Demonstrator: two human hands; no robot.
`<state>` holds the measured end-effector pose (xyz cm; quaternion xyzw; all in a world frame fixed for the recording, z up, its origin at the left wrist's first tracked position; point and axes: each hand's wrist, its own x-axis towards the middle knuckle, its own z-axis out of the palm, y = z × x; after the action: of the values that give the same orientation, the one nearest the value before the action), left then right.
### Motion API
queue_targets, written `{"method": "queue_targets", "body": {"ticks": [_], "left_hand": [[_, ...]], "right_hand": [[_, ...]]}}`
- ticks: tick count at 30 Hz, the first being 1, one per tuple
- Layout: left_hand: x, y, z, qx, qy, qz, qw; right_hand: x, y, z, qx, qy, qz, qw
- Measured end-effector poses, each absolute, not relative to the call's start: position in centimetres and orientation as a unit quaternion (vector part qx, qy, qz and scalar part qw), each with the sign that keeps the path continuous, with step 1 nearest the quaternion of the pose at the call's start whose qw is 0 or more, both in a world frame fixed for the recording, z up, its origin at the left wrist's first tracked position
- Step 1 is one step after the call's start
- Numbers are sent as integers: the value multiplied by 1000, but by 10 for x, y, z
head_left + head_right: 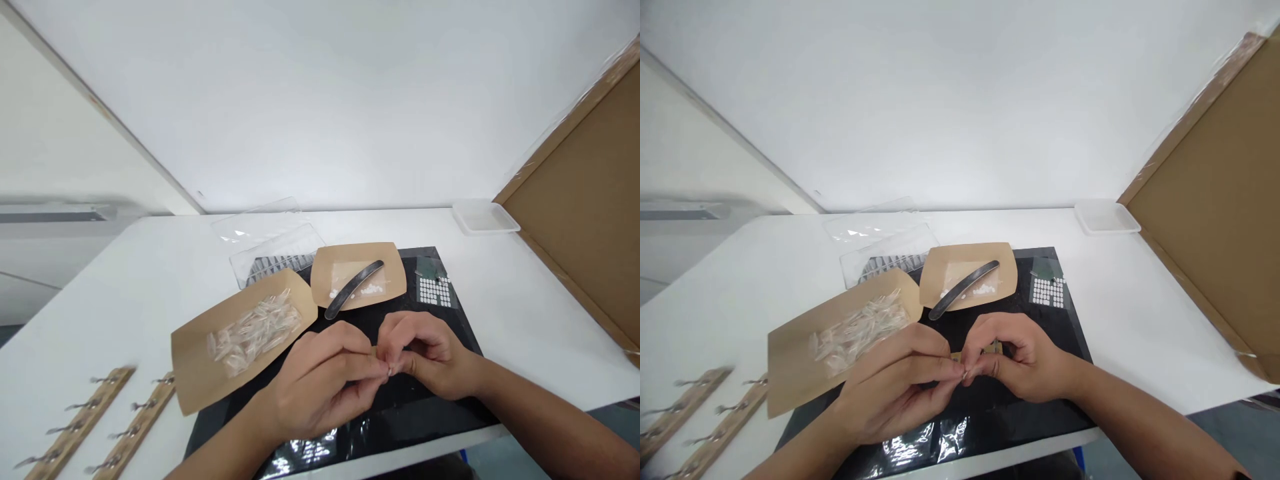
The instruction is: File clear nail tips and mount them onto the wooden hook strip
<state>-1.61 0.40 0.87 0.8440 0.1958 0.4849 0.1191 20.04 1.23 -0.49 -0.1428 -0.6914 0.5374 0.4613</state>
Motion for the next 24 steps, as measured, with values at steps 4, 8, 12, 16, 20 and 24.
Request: {"method": "queue_targets", "body": {"ticks": [4, 8, 12, 16, 20, 24], "left_hand": [[-13, 3, 7, 838, 200, 493, 124], [-12, 2, 4, 837, 191, 495, 134], [-12, 2, 4, 833, 193, 501, 133], [-10, 3, 6, 826, 204, 511, 126], [-10, 3, 7, 824, 215, 505, 137], [-9, 2, 8, 823, 224, 504, 138]], "right_hand": [[198, 10, -7, -119, -670, 563, 468], [197, 9, -9, -108, -664, 569, 472], [199, 9, -8, -141, -680, 543, 472], [200, 10, -8, -179, -717, 458, 494], [202, 9, -8, -195, -727, 398, 524], [204, 9, -7, -190, -755, 371, 506]]}}
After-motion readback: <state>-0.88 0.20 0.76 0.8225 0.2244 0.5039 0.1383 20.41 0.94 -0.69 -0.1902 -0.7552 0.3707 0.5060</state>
